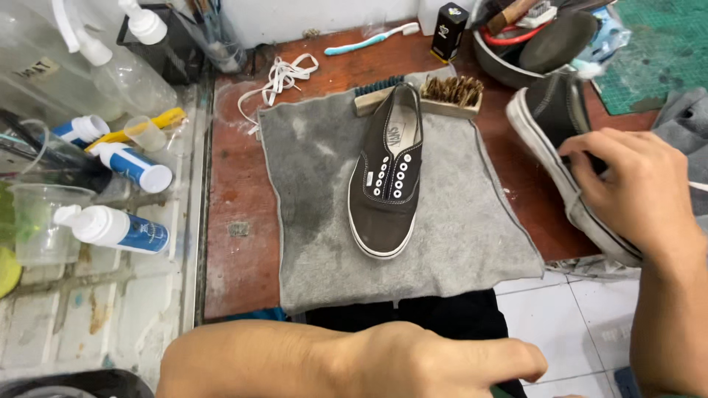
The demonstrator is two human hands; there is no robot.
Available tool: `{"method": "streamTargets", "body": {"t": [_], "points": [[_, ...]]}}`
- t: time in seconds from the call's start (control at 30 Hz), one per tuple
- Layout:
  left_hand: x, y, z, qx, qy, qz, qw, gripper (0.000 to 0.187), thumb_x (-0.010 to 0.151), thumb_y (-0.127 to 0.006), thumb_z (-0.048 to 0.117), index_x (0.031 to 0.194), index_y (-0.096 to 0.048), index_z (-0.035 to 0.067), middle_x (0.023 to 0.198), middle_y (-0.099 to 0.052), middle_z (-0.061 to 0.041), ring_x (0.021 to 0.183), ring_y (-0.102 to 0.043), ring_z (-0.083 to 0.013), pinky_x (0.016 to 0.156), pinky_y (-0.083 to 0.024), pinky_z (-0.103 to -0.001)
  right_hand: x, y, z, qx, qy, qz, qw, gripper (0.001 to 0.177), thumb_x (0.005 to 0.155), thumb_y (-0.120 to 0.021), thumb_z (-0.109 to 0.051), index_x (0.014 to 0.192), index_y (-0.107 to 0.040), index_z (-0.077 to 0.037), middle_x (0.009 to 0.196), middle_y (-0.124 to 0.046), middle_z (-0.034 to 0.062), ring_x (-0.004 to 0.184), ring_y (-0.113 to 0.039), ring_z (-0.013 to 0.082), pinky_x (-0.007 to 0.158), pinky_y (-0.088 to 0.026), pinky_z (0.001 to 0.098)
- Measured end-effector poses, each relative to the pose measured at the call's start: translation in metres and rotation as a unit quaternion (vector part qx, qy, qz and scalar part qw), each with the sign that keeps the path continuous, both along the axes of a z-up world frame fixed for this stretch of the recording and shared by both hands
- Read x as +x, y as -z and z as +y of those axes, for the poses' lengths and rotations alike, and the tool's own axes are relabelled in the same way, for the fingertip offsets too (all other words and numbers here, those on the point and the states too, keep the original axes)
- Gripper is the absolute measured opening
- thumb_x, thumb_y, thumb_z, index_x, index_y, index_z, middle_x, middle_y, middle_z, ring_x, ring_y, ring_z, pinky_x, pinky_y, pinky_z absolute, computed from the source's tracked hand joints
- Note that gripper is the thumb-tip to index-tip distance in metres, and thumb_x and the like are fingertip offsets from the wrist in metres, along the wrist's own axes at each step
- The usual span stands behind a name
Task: The person laces a pair of black canvas shoes with white laces. They thread the laces through the eyelets on both shoes, pull them tight, and tie them into knots. The person then flips one shoe over to show the sole.
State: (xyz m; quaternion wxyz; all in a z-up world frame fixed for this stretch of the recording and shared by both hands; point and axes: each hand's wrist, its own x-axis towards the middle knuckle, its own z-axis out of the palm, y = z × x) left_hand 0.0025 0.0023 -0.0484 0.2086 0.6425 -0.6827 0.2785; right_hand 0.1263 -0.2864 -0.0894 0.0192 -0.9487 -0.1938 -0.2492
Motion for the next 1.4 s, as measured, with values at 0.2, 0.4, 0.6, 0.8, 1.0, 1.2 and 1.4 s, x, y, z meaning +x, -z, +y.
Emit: {"method": "streamTargets", "body": {"t": [0.2, 0.4, 0.6, 0.8, 1.0, 1.2, 1.4], "points": [[-0.008, -0.022, -0.027, -0.003, -0.209, -0.108, 0.972, 0.022, 0.101, -0.043, -0.004, 0.086, -0.050, 0.011, 0.092, -0.046, 0.002, 0.080, -0.040, -0.0112, 0.082, -0.038, -0.029, 0.003, 0.002, 0.016, -0.039, -0.007, -0.020, 0.999, 0.015, 0.099, -0.063, -0.009, 0.104, -0.069, -0.022, 0.104, -0.072, -0.0066, 0.091, -0.068, 0.0208, 0.086, -0.051, 0.0332], [0.063, -0.012, -0.014, -0.003, -0.297, 0.039, 0.954, 0.012, 0.091, -0.055, 0.010, 0.101, -0.058, 0.015, 0.098, -0.057, -0.006, 0.086, -0.054, -0.0242, 0.069, -0.042, -0.037, -0.008, -0.002, 0.006, -0.061, 0.053, 0.004, 0.997, 0.013, 0.097, -0.058, -0.015, 0.102, -0.067, -0.023, 0.103, -0.071, -0.0079, 0.085, -0.067, 0.0259, 0.076, -0.051, 0.0369], [0.146, 0.066, 0.024, 0.114, -0.462, 0.089, 0.875, 0.051, 0.087, -0.058, 0.042, 0.118, -0.053, 0.002, 0.112, -0.058, -0.016, 0.106, -0.052, -0.0324, 0.091, -0.041, -0.042, -0.024, -0.001, -0.019, -0.098, 0.102, -0.002, 0.990, 0.012, 0.099, -0.059, -0.018, 0.101, -0.066, -0.028, 0.094, -0.068, -0.0108, 0.089, -0.069, 0.0184, 0.080, -0.050, 0.0334], [0.161, 0.077, 0.023, 0.095, -0.441, 0.190, 0.872, 0.043, 0.091, -0.051, 0.041, 0.109, -0.057, 0.002, 0.102, -0.057, -0.015, 0.096, -0.055, -0.0351, 0.097, -0.036, -0.047, -0.008, -0.017, -0.029, 0.134, 0.035, 0.145, 0.980, 0.013, 0.095, -0.057, -0.008, 0.101, -0.067, -0.013, 0.105, -0.068, -0.0003, 0.097, -0.063, 0.0196, 0.084, -0.044, 0.0337], [0.162, 0.082, 0.022, 0.088, -0.445, 0.197, 0.869, 0.040, 0.092, -0.049, 0.035, 0.111, -0.056, 0.001, 0.103, -0.056, -0.016, 0.099, -0.055, -0.0367, 0.100, -0.034, -0.049, 0.039, -0.035, -0.024, 0.294, -0.057, 0.396, 0.868, 0.013, 0.092, -0.060, -0.010, 0.101, -0.069, -0.006, 0.076, -0.062, 0.0067, 0.070, -0.049, 0.0136, 0.066, -0.036, 0.0261], [0.162, 0.077, 0.020, 0.073, -0.431, 0.207, 0.875, 0.028, 0.091, -0.050, 0.027, 0.101, -0.053, 0.001, 0.082, -0.065, -0.018, 0.084, -0.058, -0.0362, 0.090, -0.038, -0.046, 0.050, -0.041, -0.004, 0.299, -0.085, 0.506, 0.805, 0.019, 0.091, -0.057, -0.010, 0.101, -0.072, -0.004, 0.086, -0.068, 0.0066, 0.080, -0.058, 0.0131, 0.074, -0.043, 0.0257], [0.157, 0.039, 0.030, 0.106, -0.447, 0.225, 0.859, 0.018, 0.094, -0.046, 0.022, 0.091, -0.055, 0.006, 0.074, -0.065, -0.015, 0.070, -0.061, -0.0346, 0.078, -0.044, -0.048, 0.017, -0.081, 0.050, 0.049, -0.058, 0.330, 0.941, 0.018, 0.094, -0.049, -0.017, 0.104, -0.063, -0.024, 0.045, -0.050, 0.0049, 0.041, -0.038, 0.0213, 0.051, -0.035, 0.0339]]}}
